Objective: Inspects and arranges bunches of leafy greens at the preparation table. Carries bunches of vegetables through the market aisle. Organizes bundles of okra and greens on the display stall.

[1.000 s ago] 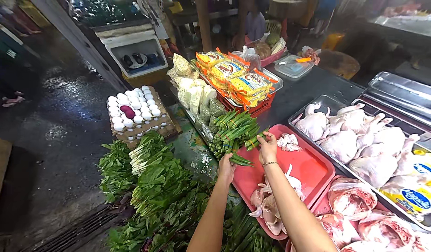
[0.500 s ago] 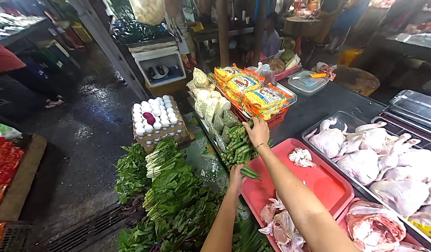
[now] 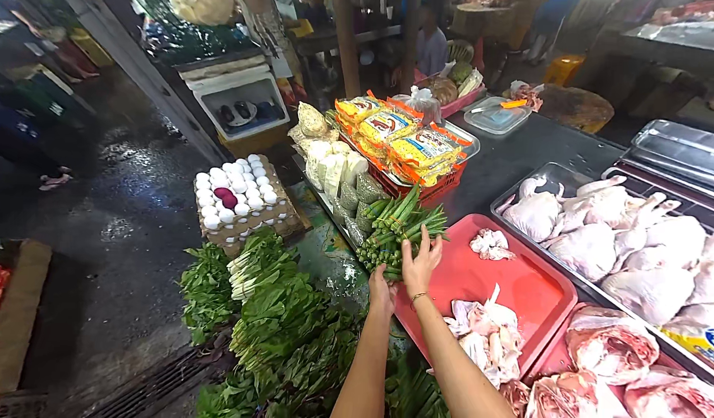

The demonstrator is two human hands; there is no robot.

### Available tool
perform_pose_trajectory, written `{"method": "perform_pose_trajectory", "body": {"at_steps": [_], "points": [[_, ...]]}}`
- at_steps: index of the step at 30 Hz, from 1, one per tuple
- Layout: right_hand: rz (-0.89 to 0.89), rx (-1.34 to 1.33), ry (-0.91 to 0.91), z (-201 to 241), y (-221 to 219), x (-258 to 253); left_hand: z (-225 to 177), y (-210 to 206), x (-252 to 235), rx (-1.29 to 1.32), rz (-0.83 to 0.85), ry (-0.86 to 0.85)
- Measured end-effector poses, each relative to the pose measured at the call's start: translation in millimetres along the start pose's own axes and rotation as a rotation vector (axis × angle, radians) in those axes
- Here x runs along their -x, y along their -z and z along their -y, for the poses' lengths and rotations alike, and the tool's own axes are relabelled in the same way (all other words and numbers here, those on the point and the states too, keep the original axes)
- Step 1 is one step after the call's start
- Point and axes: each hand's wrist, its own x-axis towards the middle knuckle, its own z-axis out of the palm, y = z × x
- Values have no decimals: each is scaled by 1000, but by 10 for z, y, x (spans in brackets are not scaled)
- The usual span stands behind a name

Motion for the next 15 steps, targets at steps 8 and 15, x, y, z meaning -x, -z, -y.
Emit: {"method": "perform_pose_trajectory", "body": {"at_steps": [8,15], "points": [[486,58,-25,19,229,-253,-51,15,-8,10,24,18],[496,167,38,84,289,-486,-5,110,50,-47,12,40]]}}
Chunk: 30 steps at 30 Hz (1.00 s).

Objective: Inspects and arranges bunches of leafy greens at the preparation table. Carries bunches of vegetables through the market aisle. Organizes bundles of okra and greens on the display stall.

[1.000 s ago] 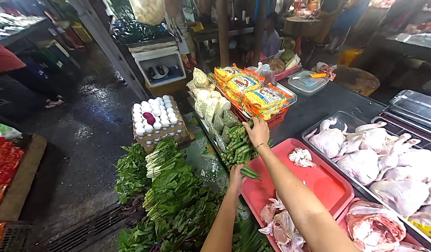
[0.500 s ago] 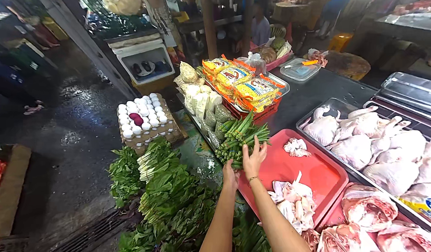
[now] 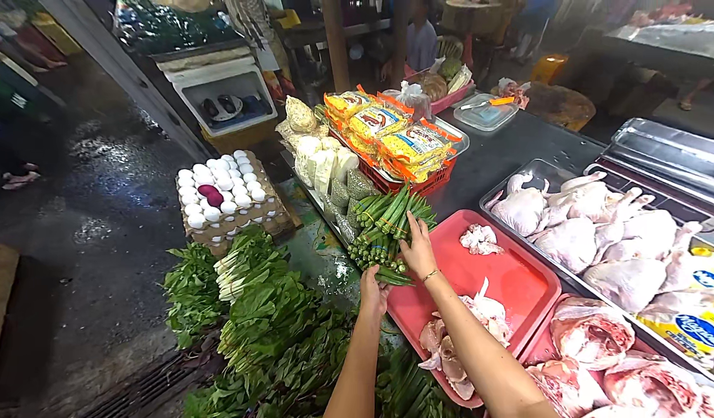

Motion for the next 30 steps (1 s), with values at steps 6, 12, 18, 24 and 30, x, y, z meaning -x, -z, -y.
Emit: {"method": "perform_pose_trajectory", "body": {"at_steps": [6,12,18,24,30], "points": [[-106,-66,65,35,-86,-175,-197,70,212,-148,-9,-163],[-1,120,-17,153,8,-335,-336,37,56,-452,26,-232],[16,225,10,15,16,-367,-424,124,13,-650,14,-364],[89,174,26,18,25,-344,-931,-224,186,-426,9,-568],[15,196,-45,127,-52,-316,-1192,-762,-121,-73,74,-838]]}}
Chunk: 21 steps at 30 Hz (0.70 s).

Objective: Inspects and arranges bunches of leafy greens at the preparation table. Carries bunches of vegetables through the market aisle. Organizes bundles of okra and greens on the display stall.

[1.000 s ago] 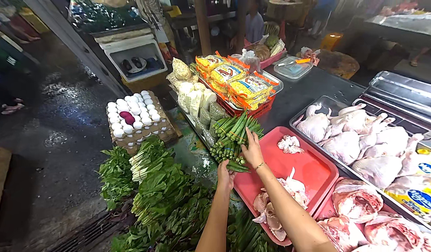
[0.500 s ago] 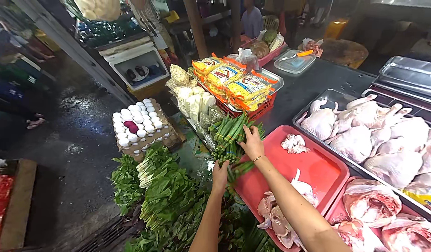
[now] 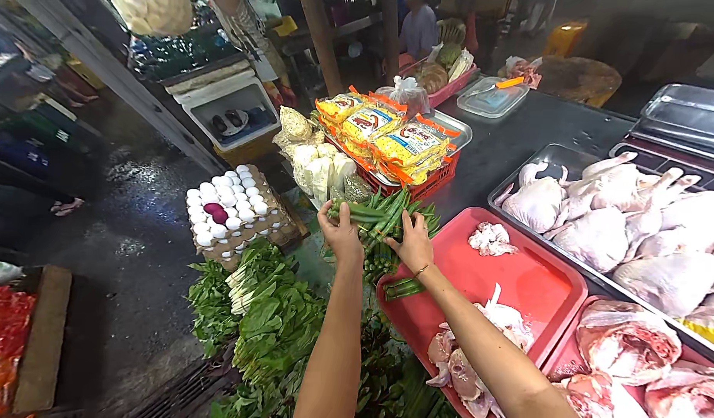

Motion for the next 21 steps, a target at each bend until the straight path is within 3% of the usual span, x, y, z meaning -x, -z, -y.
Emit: {"method": "perform_pose_trajectory", "body": {"at_steps": [5,9,15,21], "points": [[17,16,-107,176,14,-17,394,42,-110,-593,-83,-92],[-30,6,-130,211,-10,-28,600,105,-21,-612,-126,-60],[15,63,-153,255,23,-67,655,-86,-149,-676,-19,-158],[29,50,-106,236,92,-98,473,-266,-448,-830,-98,128]]}}
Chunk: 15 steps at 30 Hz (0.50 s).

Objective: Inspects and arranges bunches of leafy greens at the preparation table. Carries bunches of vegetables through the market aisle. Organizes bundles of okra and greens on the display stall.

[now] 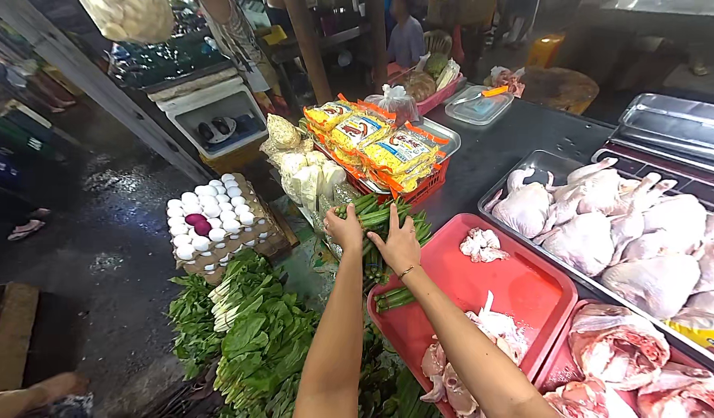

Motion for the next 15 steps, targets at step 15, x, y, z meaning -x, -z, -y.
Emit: {"method": "perform_pose_trajectory", "body": {"at_steps": [15], "points": [[116,98,144,-118,72,-65,209,161,103,-299,206,-284]]}}
